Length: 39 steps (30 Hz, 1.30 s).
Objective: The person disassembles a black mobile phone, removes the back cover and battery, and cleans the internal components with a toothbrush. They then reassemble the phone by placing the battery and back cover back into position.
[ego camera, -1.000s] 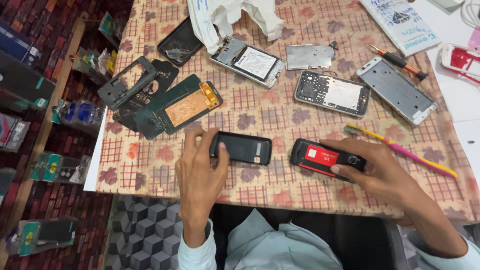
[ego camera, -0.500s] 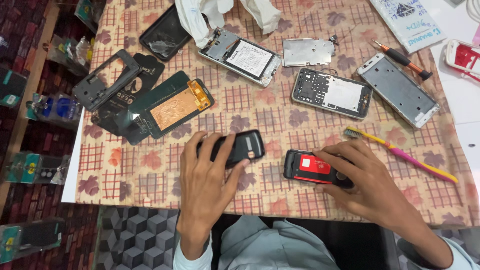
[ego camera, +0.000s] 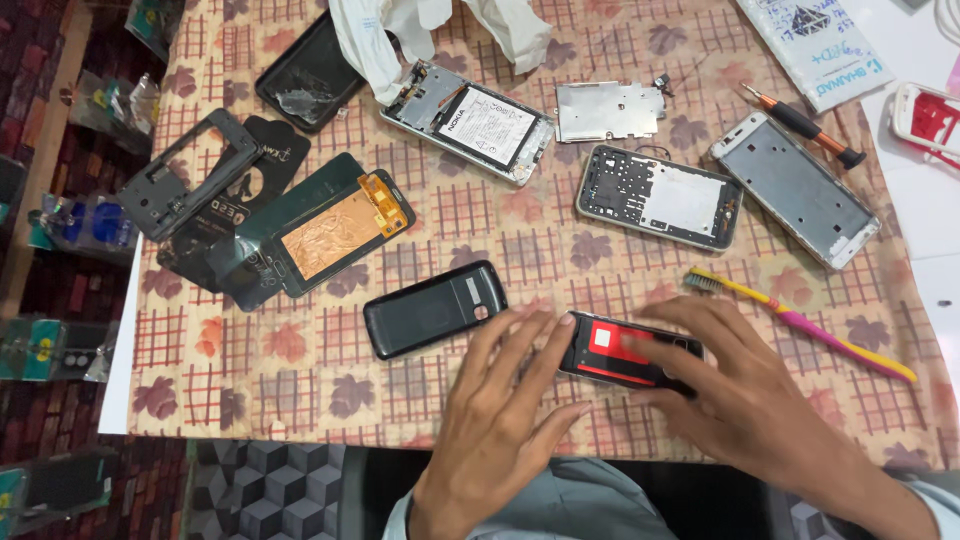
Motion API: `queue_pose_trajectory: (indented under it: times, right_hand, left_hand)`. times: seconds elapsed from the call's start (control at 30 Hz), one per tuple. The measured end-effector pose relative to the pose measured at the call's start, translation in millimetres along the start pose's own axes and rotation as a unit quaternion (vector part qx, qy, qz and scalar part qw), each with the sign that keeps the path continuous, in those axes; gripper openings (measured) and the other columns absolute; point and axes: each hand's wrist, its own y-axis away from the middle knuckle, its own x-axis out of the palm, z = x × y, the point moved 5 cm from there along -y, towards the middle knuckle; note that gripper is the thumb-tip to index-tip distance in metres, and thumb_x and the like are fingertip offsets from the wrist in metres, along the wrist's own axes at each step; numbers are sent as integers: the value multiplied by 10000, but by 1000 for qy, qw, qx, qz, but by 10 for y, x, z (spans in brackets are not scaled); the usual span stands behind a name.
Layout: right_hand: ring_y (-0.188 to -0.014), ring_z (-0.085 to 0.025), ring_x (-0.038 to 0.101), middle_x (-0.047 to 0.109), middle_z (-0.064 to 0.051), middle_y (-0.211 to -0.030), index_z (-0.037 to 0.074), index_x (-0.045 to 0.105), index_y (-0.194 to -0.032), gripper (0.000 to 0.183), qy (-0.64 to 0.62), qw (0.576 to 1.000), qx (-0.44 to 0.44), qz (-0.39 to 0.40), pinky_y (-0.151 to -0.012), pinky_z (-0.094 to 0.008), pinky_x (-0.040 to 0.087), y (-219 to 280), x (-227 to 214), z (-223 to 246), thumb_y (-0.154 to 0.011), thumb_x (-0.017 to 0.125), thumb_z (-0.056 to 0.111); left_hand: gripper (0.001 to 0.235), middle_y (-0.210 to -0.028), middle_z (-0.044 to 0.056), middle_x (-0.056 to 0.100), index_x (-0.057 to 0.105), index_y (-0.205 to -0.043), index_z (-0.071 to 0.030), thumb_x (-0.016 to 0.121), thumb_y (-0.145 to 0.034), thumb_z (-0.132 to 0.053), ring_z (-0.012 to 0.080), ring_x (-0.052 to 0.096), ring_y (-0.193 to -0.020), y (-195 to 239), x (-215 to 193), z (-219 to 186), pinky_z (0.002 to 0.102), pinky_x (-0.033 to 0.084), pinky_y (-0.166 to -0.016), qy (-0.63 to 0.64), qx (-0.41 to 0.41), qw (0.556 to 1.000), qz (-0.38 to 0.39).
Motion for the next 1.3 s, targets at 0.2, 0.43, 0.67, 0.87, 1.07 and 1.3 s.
queue_pose_trajectory:
  times: [0.2, 0.43, 0.67, 0.87, 1.07, 1.3]
  right_hand:
    - [-1244, -369, 585, 630, -136, -1322, 27, 666, -1106, 478, -57, 976, -152, 147, -1009, -489, 493, -154, 157, -8, -632, 686, -28]
    - [-1182, -349, 615, 642, -193, -1276, 3, 648, -1091, 420, -2, 961, -243, 130, -921, -453, 513, -139, 233, 7, -674, 695, 11]
    - [-1078, -309, 642, 650, -170, -1171, -1, 645, -1041, 264, -35, 958, -271, 82, -849, -424, 560, -169, 382, 13, -808, 750, 66]
    - [-915, -278, 590, 635, -127, -1062, 23, 624, -1012, 243, -48, 953, -280, 102, -775, -412, 497, -224, 410, 14, -803, 727, 91]
    - [-780, -240, 461, 484, -48, -854, 82, 604, -970, 172, -38, 956, -279, 87, -720, -415, 394, -323, 451, -1, -859, 733, 106]
    - [-974, -262, 554, 524, -60, -985, 130, 587, -853, 246, -59, 991, -122, 4, -825, -424, 433, -222, 65, -125, -736, 797, 79]
  left_hand:
    - [692, -1409, 233, 590, 424, -1518, 73, 707, -905, -75, 436, 518, -1333, -68, 36, 13, 481, 442, -1107, 35, 4, 999, 19]
    - [695, -1402, 258, 602, 387, -1547, 71, 638, -901, 6, 417, 541, -1295, -87, 93, 32, 471, 468, -1071, 66, -1, 997, 40]
    - [783, -1206, 246, 640, 318, -1585, 83, 595, -853, 72, 388, 577, -1229, -137, 67, 37, 468, 489, -1019, 72, -14, 997, 25]
    - [868, -1155, 271, 617, 294, -1590, 108, 540, -757, 108, 390, 578, -1122, -150, 17, 36, 476, 490, -954, 116, -11, 993, 24]
    - [897, -1137, 282, 612, 284, -1586, 127, 546, -730, 80, 409, 568, -1132, -146, -30, 36, 485, 480, -966, 131, 8, 991, -1]
    - [794, -1253, 273, 642, 319, -1586, 74, 636, -859, 39, 416, 573, -1232, -107, 0, 52, 482, 477, -1044, 102, 11, 995, -2]
